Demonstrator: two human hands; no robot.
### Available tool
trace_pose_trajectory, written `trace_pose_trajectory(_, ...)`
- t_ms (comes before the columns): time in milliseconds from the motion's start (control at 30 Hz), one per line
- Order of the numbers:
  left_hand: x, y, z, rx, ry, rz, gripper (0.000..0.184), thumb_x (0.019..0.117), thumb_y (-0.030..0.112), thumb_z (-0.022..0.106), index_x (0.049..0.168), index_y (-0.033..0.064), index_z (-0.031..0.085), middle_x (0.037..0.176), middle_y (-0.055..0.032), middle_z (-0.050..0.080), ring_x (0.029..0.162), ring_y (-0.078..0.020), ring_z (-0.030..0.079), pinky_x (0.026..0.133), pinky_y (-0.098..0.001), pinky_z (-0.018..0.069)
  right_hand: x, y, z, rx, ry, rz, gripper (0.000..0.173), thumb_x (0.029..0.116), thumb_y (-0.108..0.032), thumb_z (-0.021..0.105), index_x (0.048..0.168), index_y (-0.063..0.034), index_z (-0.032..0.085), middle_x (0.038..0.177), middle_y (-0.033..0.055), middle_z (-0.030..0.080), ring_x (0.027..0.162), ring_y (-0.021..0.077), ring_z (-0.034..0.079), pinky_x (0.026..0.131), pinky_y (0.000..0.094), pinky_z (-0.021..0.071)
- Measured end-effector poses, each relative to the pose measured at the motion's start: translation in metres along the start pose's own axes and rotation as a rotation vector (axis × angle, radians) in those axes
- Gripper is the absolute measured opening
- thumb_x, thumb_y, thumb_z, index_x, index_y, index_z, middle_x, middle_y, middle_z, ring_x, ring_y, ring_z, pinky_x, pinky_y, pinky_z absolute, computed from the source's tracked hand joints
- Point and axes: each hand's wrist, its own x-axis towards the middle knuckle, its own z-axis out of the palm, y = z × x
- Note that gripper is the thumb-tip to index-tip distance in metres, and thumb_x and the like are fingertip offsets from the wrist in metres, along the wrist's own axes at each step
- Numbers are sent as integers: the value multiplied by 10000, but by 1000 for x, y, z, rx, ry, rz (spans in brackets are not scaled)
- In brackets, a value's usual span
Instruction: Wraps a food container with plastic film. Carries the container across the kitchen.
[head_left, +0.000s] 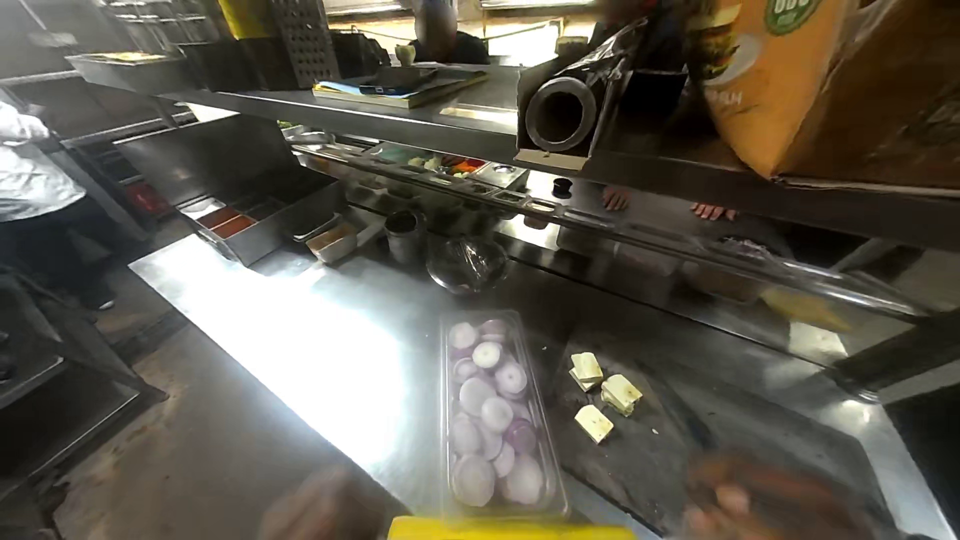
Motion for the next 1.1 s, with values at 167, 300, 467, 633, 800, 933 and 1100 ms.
trace_pose_trajectory(167, 118, -65, 32, 160, 379, 278, 204, 1051, 336, 543, 940, 177, 481, 767, 39, 502, 650, -16, 523, 590, -162, 450, 124, 57, 44, -251, 249, -268, 137, 1066, -310, 527, 1106, -221, 624, 1013, -135, 621, 916, -48, 605, 772, 149, 522)
trace_pose_trajectory(300, 161, -139, 88, 200, 412, 211, 347, 1060, 374, 527, 822, 132, 454, 680, -12, 487, 587, -81, 516, 538, -224, 446, 161, 138, 90, -273, 233, -140, 259, 1078, -341, 516, 1012, -116, 626, 910, -51, 607, 772, -27, 573, 686, 176, 514)
trace_pose_trajectory(467, 116, -264, 201, 229, 21, -306, 342, 993, 328, 633, 909, -3, 624, 640, -99, 606, 533, -265, 619, 492, -479, 528, 108, 245, 153, -436, -212, 797, 315, 1055, -226, 560, 1230, 18, 654, 1137, 205, 686, 1052, 266, 662, 937, 472, 532)
trace_pose_trajectory(633, 33, -332, 269, -487, -357, -1220, 280, 1035, 283, 613, 1016, 4, 629, 793, -94, 640, 679, -174, 613, 663, -374, 541, 37, 321, 193, 100, -162, 1714, 67, 1052, -80, 526, 1046, -33, 574, 794, 20, 530, 634, 64, 488, 563, 211, 455)
trace_pose_trajectory(800, -10, -315, 275, -434, -45, -907, 242, 939, 241, 685, 810, 96, 541, 658, 24, 508, 566, -82, 504, 550, -257, 463, 19, 320, 196, 130, -49, 1304, 213, 989, -64, 636, 1194, -10, 651, 1017, 57, 694, 913, 76, 650, 832, 248, 561)
trace_pose_trajectory(933, -5, -310, 280, -194, -10, -679, 267, 967, 317, 629, 924, 54, 622, 677, 18, 586, 590, -79, 567, 596, -284, 520, 19, 326, 206, 10, 29, 1067, 289, 963, -28, 638, 1247, 22, 615, 1100, 90, 667, 977, 82, 622, 885, 253, 534)
trace_pose_trajectory(1100, -6, -306, 276, -5, 14, -496, 263, 962, 271, 636, 917, 16, 682, 747, -54, 665, 600, -134, 624, 572, -310, 557, -1, 338, 211, -270, 67, 767, 307, 974, -78, 612, 1229, 92, 597, 1071, 151, 676, 941, 128, 636, 863, 288, 535)
